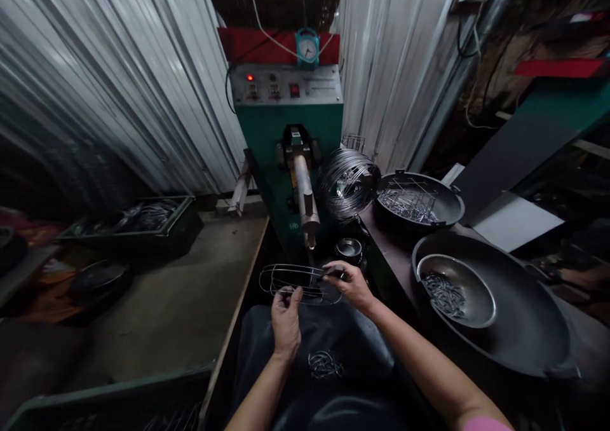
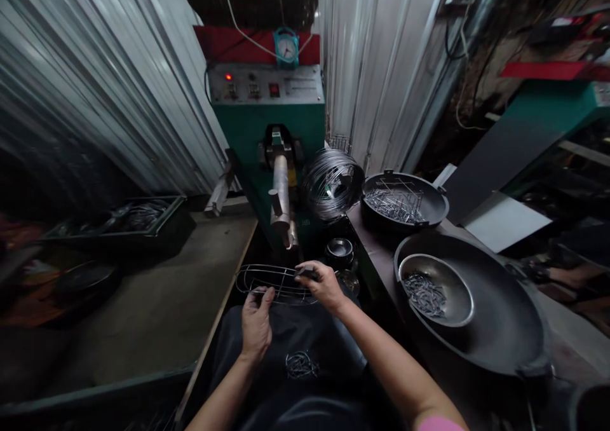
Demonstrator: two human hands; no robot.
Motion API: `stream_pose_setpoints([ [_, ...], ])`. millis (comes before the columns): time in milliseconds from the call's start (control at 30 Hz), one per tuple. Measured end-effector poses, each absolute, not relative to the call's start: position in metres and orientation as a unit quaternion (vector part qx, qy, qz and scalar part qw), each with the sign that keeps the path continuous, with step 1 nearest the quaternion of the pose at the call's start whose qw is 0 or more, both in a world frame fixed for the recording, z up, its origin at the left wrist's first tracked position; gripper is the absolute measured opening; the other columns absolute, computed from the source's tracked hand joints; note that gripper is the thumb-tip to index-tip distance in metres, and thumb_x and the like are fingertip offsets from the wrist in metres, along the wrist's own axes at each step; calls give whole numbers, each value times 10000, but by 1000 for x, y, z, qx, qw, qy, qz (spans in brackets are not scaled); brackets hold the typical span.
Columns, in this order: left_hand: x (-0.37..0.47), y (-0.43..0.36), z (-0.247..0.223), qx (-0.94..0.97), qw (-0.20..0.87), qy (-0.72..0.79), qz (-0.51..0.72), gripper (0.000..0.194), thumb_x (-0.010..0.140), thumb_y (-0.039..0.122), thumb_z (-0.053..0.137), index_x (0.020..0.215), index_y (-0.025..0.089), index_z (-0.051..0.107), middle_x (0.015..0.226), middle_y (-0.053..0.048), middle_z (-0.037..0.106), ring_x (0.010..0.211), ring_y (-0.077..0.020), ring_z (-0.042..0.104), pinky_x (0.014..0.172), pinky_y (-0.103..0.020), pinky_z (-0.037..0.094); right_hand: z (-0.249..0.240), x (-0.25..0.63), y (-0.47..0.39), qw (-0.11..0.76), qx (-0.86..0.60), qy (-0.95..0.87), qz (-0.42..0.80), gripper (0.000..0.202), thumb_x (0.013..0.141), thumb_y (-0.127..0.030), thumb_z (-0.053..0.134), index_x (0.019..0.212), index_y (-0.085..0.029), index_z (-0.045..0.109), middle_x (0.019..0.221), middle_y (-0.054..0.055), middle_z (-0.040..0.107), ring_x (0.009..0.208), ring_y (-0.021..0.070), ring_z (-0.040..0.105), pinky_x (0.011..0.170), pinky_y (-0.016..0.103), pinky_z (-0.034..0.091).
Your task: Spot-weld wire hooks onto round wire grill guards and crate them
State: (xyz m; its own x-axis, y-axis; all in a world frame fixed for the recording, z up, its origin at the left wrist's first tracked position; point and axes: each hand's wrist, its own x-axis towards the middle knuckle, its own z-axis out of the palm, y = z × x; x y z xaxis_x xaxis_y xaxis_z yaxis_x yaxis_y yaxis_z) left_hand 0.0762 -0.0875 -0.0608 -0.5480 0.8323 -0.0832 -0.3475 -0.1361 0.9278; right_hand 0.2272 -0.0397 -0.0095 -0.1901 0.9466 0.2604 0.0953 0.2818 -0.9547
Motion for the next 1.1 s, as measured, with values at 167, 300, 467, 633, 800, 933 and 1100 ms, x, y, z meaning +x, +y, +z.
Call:
stream_pose_setpoints([
  [167, 88, -69, -64, 218, 402, 512, 727, 348, 598, 400, 730, 787, 171, 549, 725, 32, 511, 670, -86, 474, 698, -238, 370, -20, 223, -23, 522, -427, -644, 361, 176, 716, -304, 673, 862, -205, 684, 868, 47, 677, 840, 190, 608, 780, 316, 459],
  [300, 97, -58, -69, 205, 402, 525, 721, 377, 587, 430, 725, 788, 166, 545, 724, 29, 513, 672, -94, 475, 697, -248, 373, -20, 215, -12, 533, -425, -654, 328, 156, 726, -314, 669, 839, -209, 691, 838, 47, 684, 820, 189, 612, 771, 320, 460],
  [467, 100, -49, -79, 210, 422, 529, 706, 365, 619, 438, 702, 809, 165, 549, 740, 24, 523, 697, -101, 483, 710, -250, 372, -15, 210, -2, 532, -412, -681, 289, 120, 704, -293, 696, 798, -218, 697, 801, 38, 691, 811, 188, 611, 788, 327, 446],
  [633, 98, -42, -80, 189, 424, 502, 730, 372, 582, 419, 734, 785, 169, 548, 730, 32, 516, 688, -93, 480, 711, -243, 368, -20, 214, 3, 532, -428, -655, 324, 100, 727, -288, 664, 775, -205, 692, 826, 45, 693, 799, 184, 624, 764, 312, 463],
  [800, 97, -35, -75, 182, 424, 491, 739, 370, 571, 415, 740, 765, 163, 551, 705, 36, 512, 665, -89, 471, 681, -239, 372, -22, 210, 9, 528, -441, -639, 345, 124, 732, -296, 649, 788, -191, 684, 827, 50, 689, 791, 183, 620, 752, 306, 467],
  [933, 96, -28, -70, 177, 426, 492, 738, 385, 553, 427, 744, 745, 163, 541, 691, 40, 512, 648, -87, 465, 664, -236, 368, -21, 206, 16, 530, -446, -633, 345, 133, 726, -307, 645, 783, -192, 682, 828, 49, 688, 803, 184, 617, 764, 313, 466],
  [1100, 93, -23, -69, 169, 445, 484, 734, 369, 561, 411, 746, 729, 160, 535, 669, 48, 502, 634, -79, 454, 653, -227, 361, -22, 204, 23, 520, -460, -627, 353, 130, 708, -315, 652, 770, -204, 678, 834, 38, 689, 808, 185, 618, 772, 315, 472],
])
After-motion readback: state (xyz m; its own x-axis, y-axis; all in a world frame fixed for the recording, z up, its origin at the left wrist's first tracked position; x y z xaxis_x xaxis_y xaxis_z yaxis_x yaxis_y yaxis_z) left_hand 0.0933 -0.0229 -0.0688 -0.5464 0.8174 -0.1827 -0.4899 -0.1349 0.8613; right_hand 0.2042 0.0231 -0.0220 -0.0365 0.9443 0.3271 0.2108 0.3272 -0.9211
